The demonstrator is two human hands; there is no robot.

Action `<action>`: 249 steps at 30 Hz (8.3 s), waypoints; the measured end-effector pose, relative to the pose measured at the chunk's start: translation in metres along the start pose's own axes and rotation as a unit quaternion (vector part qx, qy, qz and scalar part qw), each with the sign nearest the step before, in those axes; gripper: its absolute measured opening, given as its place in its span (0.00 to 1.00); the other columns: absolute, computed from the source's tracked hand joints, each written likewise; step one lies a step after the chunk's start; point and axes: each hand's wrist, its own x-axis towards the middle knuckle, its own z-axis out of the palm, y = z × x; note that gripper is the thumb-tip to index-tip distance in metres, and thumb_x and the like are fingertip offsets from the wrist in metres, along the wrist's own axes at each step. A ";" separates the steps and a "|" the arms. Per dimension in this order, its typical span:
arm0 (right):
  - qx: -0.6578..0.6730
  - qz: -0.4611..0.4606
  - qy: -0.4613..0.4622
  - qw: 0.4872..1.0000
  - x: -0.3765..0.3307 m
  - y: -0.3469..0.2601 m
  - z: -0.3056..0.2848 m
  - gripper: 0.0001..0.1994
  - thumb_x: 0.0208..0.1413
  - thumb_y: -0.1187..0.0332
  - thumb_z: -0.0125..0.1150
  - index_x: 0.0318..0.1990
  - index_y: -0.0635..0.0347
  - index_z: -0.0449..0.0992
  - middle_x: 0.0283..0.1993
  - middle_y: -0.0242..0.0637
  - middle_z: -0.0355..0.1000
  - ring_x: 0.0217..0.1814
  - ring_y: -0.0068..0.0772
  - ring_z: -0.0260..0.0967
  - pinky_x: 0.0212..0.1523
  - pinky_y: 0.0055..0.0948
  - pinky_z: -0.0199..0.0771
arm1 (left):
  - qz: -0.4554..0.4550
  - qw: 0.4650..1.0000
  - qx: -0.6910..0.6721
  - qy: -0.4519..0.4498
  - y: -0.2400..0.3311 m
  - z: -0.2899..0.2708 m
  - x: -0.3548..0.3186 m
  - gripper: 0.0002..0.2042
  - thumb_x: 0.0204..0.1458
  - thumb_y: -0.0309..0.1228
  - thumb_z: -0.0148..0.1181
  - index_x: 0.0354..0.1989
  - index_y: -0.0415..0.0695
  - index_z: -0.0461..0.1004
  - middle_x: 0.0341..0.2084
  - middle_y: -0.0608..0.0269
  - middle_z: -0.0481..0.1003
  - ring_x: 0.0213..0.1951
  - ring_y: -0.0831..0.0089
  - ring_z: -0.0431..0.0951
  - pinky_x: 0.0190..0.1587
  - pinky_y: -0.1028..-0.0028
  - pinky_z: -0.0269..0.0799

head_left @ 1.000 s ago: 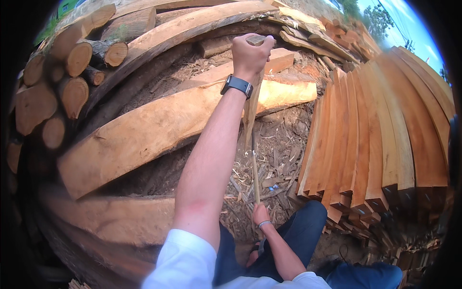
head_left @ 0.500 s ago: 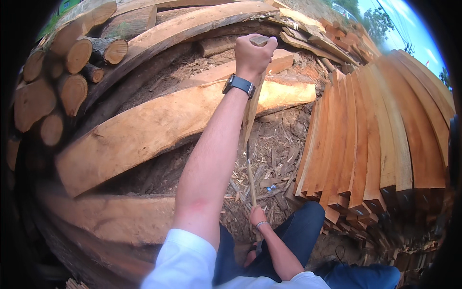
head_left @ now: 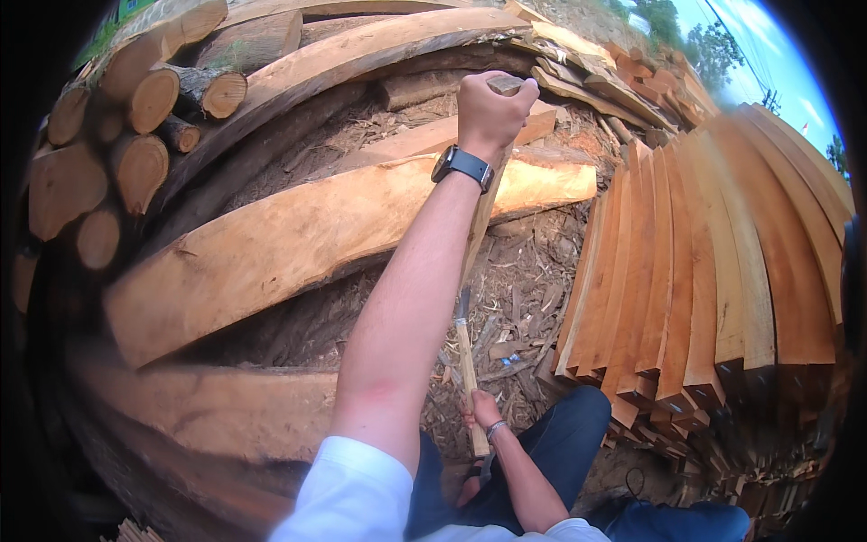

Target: The person strips bark from a piece of wood using a bladed tool by hand.

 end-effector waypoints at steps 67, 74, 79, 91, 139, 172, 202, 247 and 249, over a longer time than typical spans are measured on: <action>-0.536 -0.203 0.207 0.793 0.024 0.058 -0.028 0.16 0.60 0.62 0.51 0.42 0.69 0.63 0.33 0.69 0.72 0.39 0.72 0.70 0.41 0.57 0.73 | 0.026 0.999 0.014 0.023 0.000 0.029 -0.001 0.13 0.51 0.31 0.61 0.19 0.35 0.76 0.12 0.64 0.74 0.15 0.79 0.74 0.18 0.78 0.68; -0.444 -0.176 0.202 0.855 -0.035 -0.019 0.047 0.19 0.58 0.62 0.54 0.47 0.73 0.64 0.34 0.68 0.72 0.44 0.68 0.71 0.47 0.54 0.72 | 0.028 0.996 0.072 0.041 -0.006 -0.014 -0.002 0.12 0.50 0.31 0.62 0.19 0.35 0.76 0.12 0.63 0.75 0.14 0.79 0.74 0.19 0.79 0.69; -0.515 -0.227 0.187 0.805 0.008 0.034 -0.002 0.17 0.59 0.63 0.52 0.45 0.71 0.62 0.29 0.67 0.71 0.37 0.70 0.71 0.39 0.57 0.71 | 0.020 0.998 0.041 0.030 0.003 0.004 0.000 0.13 0.51 0.30 0.61 0.19 0.35 0.76 0.12 0.63 0.74 0.14 0.79 0.74 0.18 0.78 0.68; -0.527 -0.181 0.205 0.805 0.002 0.029 0.002 0.15 0.59 0.66 0.50 0.47 0.70 0.61 0.31 0.67 0.71 0.40 0.71 0.70 0.44 0.59 0.70 | -0.022 0.998 0.036 0.043 0.004 0.003 -0.001 0.13 0.45 0.34 0.64 0.17 0.37 0.77 0.11 0.64 0.75 0.16 0.78 0.74 0.22 0.75 0.68; -0.251 -0.166 0.140 0.943 -0.017 -0.023 0.020 0.13 0.63 0.61 0.50 0.36 0.65 0.65 0.17 0.41 0.66 0.13 0.36 0.66 0.12 0.37 0.67 | -0.012 1.000 0.011 -0.017 0.011 0.006 -0.001 0.13 0.47 0.34 0.61 0.18 0.37 0.78 0.11 0.63 0.75 0.14 0.78 0.76 0.19 0.79 0.68; -0.365 -0.052 0.074 0.927 -0.003 -0.006 0.021 0.18 0.64 0.58 0.47 0.38 0.68 0.72 0.28 0.53 0.75 0.22 0.45 0.75 0.22 0.44 0.75 | 0.003 0.997 0.060 0.043 0.003 -0.017 -0.005 0.13 0.51 0.30 0.62 0.18 0.36 0.76 0.13 0.63 0.75 0.14 0.79 0.74 0.18 0.78 0.68; 0.053 -0.065 -0.060 0.995 -0.037 -0.041 0.025 0.13 0.67 0.56 0.45 0.38 0.57 0.63 0.17 0.29 0.56 0.10 0.22 0.53 0.11 0.27 0.56 | 0.014 0.995 0.061 0.082 0.000 -0.022 0.001 0.13 0.51 0.31 0.62 0.18 0.35 0.76 0.12 0.63 0.74 0.15 0.79 0.74 0.18 0.78 0.68; -0.485 -0.304 0.237 0.785 -0.011 0.005 0.016 0.14 0.63 0.61 0.49 0.38 0.67 0.70 0.26 0.57 0.73 0.26 0.57 0.74 0.27 0.49 0.75 | 0.036 0.990 0.101 0.087 -0.004 -0.020 0.005 0.13 0.51 0.31 0.61 0.18 0.35 0.76 0.12 0.63 0.75 0.14 0.79 0.74 0.18 0.78 0.68; -0.549 -0.130 0.141 0.813 0.006 0.032 -0.006 0.15 0.60 0.63 0.51 0.38 0.71 0.75 0.34 0.67 0.72 0.40 0.66 0.73 0.39 0.50 0.75 | 0.018 0.993 0.083 0.084 -0.003 -0.009 0.003 0.13 0.51 0.31 0.61 0.18 0.35 0.76 0.13 0.63 0.75 0.15 0.78 0.74 0.19 0.78 0.69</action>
